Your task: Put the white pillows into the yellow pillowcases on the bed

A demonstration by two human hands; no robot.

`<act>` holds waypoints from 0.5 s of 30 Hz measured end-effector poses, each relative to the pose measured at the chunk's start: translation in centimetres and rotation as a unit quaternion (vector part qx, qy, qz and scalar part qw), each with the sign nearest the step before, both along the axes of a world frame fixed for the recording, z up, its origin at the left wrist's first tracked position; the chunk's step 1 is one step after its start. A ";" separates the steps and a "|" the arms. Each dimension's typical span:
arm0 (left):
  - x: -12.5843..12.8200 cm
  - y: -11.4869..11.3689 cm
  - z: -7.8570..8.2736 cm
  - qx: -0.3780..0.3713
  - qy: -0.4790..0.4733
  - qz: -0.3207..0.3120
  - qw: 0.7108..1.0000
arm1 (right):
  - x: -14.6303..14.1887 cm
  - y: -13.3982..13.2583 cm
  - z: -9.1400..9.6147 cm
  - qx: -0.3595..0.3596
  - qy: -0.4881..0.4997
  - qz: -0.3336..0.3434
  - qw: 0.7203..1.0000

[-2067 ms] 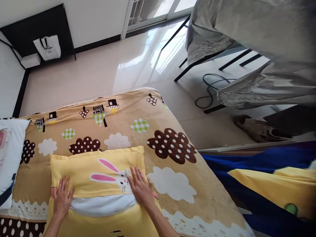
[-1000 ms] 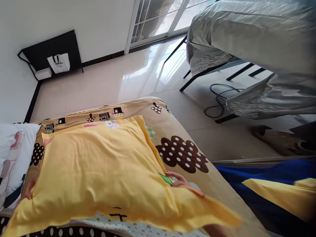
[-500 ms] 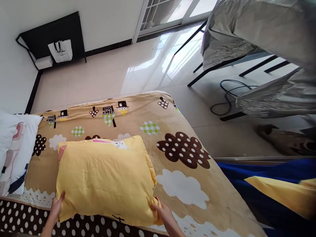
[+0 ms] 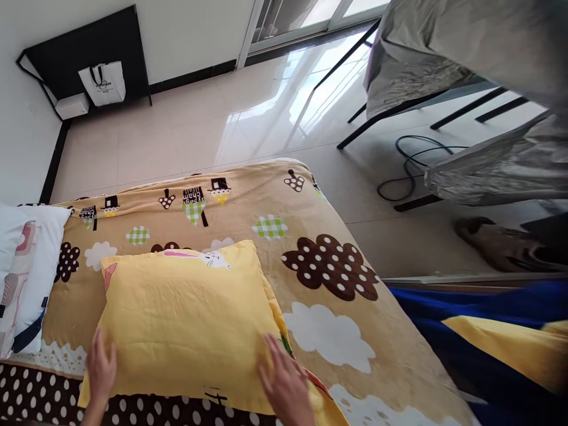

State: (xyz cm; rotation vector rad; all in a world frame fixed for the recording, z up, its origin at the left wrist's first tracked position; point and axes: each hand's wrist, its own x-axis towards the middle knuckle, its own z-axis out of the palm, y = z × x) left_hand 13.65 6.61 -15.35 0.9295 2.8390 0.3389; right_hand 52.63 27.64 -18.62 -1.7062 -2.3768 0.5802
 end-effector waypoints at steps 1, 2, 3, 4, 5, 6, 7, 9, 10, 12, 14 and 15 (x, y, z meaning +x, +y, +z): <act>1.8 2.7 0.1 0.024 0.007 -0.052 0.998 | -3.2 -0.1 0.6 0.028 0.020 0.051 0.998; 3.8 5.5 0.2 0.034 0.014 -0.089 0.995 | -6.5 -0.2 1.0 0.051 0.034 0.085 0.995; 5.8 8.3 0.1 0.038 0.012 -0.122 0.992 | -9.7 -0.2 1.4 0.067 0.046 0.117 0.990; 7.6 10.9 -0.1 0.035 0.004 -0.159 0.987 | -12.5 0.0 1.6 0.074 0.052 0.137 0.986; 9.2 13.0 -0.3 0.028 -0.005 -0.190 0.981 | -14.8 0.4 1.7 0.080 0.056 0.149 0.984; 10.2 14.7 -0.6 0.019 -0.013 -0.218 0.976 | -16.5 1.0 1.7 0.084 0.058 0.161 0.982; 10.6 15.8 -1.0 0.009 -0.018 -0.231 0.973 | -17.4 1.8 1.4 0.086 0.056 0.171 0.980; 9.7 16.0 -1.7 -0.006 -0.010 -0.208 0.978 | -16.9 3.8 0.4 0.085 0.046 0.193 0.976; 8.5 15.2 -2.1 -0.011 -0.001 -0.177 0.984 | -15.6 4.9 -0.2 0.081 0.036 0.198 0.976; 5.2 12.2 -3.1 -0.024 0.016 -0.101 0.994 | -12.0 6.7 -1.7 0.068 0.011 0.201 0.977; 1.8 8.2 -4.3 -0.046 -0.011 -0.062 0.997 | -8.3 7.6 -3.0 0.051 -0.008 0.199 0.979; 0.4 6.2 -4.9 -0.056 -0.046 -0.028 0.997 | -7.0 7.7 -3.5 0.041 -0.014 0.198 0.979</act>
